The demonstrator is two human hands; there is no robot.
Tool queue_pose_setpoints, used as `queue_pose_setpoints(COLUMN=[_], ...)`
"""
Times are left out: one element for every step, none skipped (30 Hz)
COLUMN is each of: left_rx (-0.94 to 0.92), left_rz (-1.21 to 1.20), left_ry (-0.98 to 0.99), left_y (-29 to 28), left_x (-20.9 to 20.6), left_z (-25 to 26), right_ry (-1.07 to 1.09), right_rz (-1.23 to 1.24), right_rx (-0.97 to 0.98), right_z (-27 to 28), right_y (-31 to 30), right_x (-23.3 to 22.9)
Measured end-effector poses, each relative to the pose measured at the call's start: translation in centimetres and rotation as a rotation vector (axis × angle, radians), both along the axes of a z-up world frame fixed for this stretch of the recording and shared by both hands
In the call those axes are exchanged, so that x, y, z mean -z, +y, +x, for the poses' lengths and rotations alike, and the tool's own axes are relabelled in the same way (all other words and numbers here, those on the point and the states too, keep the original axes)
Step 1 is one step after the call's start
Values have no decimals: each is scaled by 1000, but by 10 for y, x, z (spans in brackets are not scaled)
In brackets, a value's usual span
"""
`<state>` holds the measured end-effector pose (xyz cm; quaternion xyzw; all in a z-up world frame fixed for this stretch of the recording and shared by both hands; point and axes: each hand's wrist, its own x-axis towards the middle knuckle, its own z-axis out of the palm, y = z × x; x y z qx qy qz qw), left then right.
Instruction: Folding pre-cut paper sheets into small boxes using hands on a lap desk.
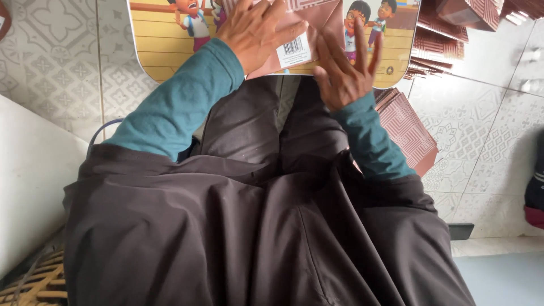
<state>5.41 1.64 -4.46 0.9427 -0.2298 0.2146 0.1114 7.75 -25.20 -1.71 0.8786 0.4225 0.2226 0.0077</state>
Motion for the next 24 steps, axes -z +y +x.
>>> queue_pose_setpoints(left_rx=[-4,-5,0,1,14,28,30,9,-12,-13,-9,-5,-2,-21,-39,-34,-50,-66,-57,-98,-143,-138,-188,-238], left_rz=[4,-59,-127,-128,-154,-180,-171,-136,-108,-106,-117,-128,-122,-64,-9,-7,21,47,52,112,169,170,247,323], left_ry=[3,-35,-65,-54,-49,-45,-54,-47,-27,-22,-32,-41,-56,-24,7,-8,-19,-30,-43,-95,-147,-161,-182,-202], left_y=[1,1,-2,1,2,2,3,3,1,2,1,0,0,-1,-3,-4,-4,-5,-8,-10,-14,-23,-30,-36], left_x=[-6,-12,-17,-16,-17,-18,-18,-18,-16,-12,-8,-5,-3,-1,1,2,4,6,0,-6,-11,-7,-3,3], left_z=[0,-1,-5,-7,-5,-3,-3,-4,-12,-10,-7,-4,-5,-5,-6,-2,-2,-2,-1,-1,1,9,12,16], right_ry=[3,27,57,68,27,-14,-23,-152,-269,-265,-242,-219,-232,-231,-231,-245,-42,158,146,272,399,386,385,384], right_rz=[4,57,105,104,68,31,40,-58,-164,-162,-178,-194,-186,-185,-187,-183,-68,46,53,134,212,217,349,480], right_rx=[-4,-35,-59,-57,-24,8,9,71,134,134,169,205,209,227,247,253,228,200,208,203,193,197,91,-18], right_z=[2,4,2,1,2,3,7,9,5,0,-4,-8,-10,-12,-15,-16,-18,-20,-15,-10,-3,3,7,12], right_y=[14,28,39,38,34,30,24,18,9,2,-6,-15,-22,-29,-38,-40,-41,-43,-41,-40,-39,-40,-39,-37], right_x=[-6,-12,-19,-16,-16,-17,-14,-11,-7,-7,-10,-13,-11,-9,-7,-8,-7,-6,-5,-4,-3,-10,-14,-18])
